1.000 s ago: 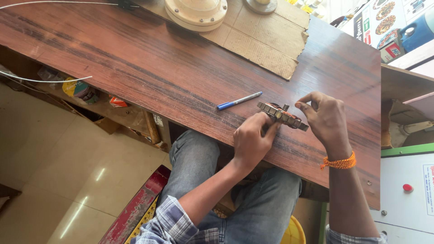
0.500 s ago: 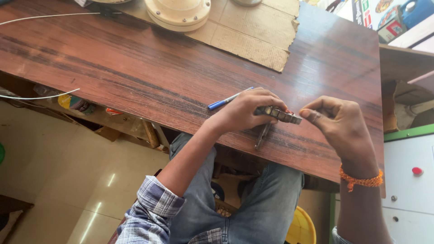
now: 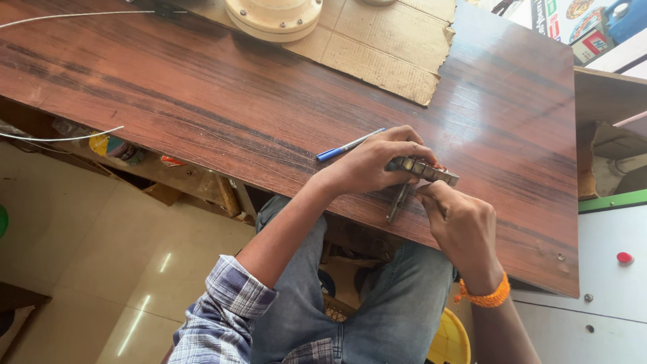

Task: The person sits at a wooden workbench and works on a small pump rotor assembly with copper windings, holding it steady while fitting and pressing components onto it by hand. They occasionally reposition the part and briefly pick up and set down a pen-like object before resuming fitting components.

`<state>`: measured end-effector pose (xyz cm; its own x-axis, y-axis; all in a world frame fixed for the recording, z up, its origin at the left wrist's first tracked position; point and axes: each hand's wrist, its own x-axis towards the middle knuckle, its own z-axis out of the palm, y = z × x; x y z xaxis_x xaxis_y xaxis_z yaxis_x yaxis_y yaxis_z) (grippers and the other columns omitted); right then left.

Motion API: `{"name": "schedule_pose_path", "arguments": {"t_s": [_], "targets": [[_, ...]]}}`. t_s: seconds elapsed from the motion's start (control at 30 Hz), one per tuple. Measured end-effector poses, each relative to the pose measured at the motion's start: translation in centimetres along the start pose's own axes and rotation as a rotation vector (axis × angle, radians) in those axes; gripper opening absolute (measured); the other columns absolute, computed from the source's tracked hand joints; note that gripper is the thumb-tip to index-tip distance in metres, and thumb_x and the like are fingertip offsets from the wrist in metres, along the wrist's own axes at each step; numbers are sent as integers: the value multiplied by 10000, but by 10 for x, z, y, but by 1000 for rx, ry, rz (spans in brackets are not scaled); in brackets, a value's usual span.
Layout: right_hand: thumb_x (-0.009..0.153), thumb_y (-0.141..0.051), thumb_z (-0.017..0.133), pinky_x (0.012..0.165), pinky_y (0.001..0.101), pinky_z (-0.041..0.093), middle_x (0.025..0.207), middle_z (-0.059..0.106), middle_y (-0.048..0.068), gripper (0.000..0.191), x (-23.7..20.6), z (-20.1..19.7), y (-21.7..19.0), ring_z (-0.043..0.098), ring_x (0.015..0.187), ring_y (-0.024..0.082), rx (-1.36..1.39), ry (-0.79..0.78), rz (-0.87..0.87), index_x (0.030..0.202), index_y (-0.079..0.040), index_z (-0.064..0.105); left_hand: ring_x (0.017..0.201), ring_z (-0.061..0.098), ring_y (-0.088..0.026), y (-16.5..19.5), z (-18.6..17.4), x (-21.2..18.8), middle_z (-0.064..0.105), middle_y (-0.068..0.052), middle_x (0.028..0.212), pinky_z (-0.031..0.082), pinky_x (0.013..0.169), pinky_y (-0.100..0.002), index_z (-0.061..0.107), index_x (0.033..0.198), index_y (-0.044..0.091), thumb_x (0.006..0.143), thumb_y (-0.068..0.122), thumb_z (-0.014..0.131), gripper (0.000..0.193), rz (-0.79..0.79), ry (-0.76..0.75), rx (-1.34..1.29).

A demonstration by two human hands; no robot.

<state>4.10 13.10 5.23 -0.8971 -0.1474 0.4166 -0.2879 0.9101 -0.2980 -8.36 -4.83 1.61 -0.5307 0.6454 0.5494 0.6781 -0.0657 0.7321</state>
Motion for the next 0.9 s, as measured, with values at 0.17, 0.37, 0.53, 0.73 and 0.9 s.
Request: {"name": "schedule_pose_path", "arguments": {"t_s": [0.17, 0.37, 0.53, 0.73, 0.9], "targets": [[927, -140, 733, 607, 403, 520, 746, 704, 131, 29, -8, 22, 12, 687, 640, 299, 9, 1, -9, 942, -134, 757, 1160, 611, -245, 1, 2, -3, 581, -40, 1184, 529, 1040, -382, 656, 1312, 201, 826, 112, 820, 522, 29, 13, 79], [883, -119, 730, 602, 384, 534, 771, 709, 141, 91, -22, 23, 13, 707, 655, 291, 170, -52, 6, 972, -113, 749, 1332, 436, -192, -4, 17, -33, 470, 18, 1417, 410, 1145, -386, 560, 1357, 382, 812, 264, 803, 608, 381, 135, 713], [847, -109, 741, 574, 343, 539, 738, 723, 125, 108, -22, -8, 2, 700, 593, 216, 231, -155, 30, 949, -102, 777, 1299, 434, -193, -14, 25, -43, 464, 63, 1437, 414, 1132, -326, 641, 1413, 201, 918, 345, 778, 534, 427, 147, 638], [883, -136, 775, 543, 312, 495, 710, 702, 112, 108, 0, -47, -14, 634, 535, 152, 105, -71, 84, 971, -73, 780, 819, 700, -131, 7, 40, -52, 732, 28, 1029, 553, 767, -296, 712, 942, 120, 936, 204, 788, 113, 179, 328, 406], [934, -151, 780, 535, 306, 455, 690, 674, 105, 105, 40, -41, -17, 588, 545, 134, 102, 15, 11, 980, -57, 772, 605, 681, -161, 20, 59, -47, 729, -54, 799, 528, 588, -321, 718, 880, 56, 877, 187, 794, 151, -293, 538, 65]]}}
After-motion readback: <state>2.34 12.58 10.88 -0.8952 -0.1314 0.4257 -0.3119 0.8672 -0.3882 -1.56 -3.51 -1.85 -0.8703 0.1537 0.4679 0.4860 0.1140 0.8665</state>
